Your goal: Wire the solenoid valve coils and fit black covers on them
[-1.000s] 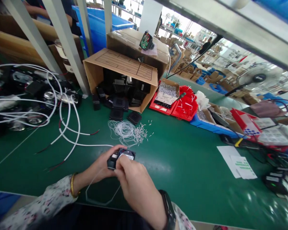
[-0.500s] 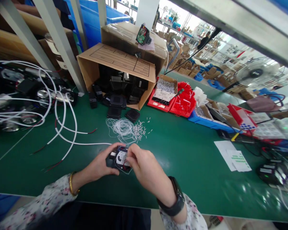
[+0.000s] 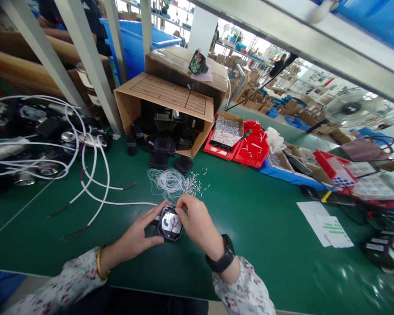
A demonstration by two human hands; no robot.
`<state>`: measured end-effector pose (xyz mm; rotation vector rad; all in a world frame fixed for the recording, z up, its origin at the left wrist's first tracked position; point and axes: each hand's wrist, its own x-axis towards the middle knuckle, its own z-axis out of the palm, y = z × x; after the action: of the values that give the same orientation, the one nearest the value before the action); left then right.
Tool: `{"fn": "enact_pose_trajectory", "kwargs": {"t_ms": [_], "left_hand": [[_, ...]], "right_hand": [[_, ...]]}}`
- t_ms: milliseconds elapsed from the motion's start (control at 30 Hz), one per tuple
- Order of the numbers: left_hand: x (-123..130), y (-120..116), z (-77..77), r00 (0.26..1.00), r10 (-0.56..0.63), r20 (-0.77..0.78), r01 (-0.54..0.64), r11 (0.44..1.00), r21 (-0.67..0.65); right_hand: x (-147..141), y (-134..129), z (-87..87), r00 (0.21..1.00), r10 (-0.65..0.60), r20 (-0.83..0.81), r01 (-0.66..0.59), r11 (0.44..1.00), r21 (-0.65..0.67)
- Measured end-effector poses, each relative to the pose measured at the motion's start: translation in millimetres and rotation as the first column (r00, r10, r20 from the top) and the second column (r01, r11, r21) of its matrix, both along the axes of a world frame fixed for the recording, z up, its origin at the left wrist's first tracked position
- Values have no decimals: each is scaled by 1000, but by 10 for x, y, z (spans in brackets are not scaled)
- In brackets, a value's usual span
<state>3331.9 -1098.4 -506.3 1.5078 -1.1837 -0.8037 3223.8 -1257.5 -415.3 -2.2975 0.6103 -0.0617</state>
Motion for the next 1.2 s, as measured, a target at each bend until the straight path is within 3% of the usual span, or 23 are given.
{"fn": "enact_pose_trajectory", "kwargs": {"t_ms": [267, 467, 700, 833, 1000, 1200], "left_hand": [[-1, 1, -25, 999, 37, -6, -36, 999, 30], [-23, -6, -15, 978, 44, -202, -49, 999, -23], [-19, -9, -43, 965, 76, -252, -76, 997, 9], [12, 5, -12, 986, 58, -153, -59, 998, 2], [46, -6, 50, 1000, 2, 26, -2, 1000, -12], [58, -14, 14, 995, -16, 95, 16, 1000, 3]], "right_hand": [[220, 5, 26, 981, 143, -131, -164, 974, -159], [302, 25, 56, 967, 127, -223, -185, 946, -265], [380, -15, 88, 928, 145, -344, -231, 947, -223], [401, -69, 87, 928, 130, -350, -217, 950, -223], [348, -184, 96, 928, 168, -332, -213, 972, -104], [19, -248, 0, 939, 166, -302, -93, 966, 242]]}}
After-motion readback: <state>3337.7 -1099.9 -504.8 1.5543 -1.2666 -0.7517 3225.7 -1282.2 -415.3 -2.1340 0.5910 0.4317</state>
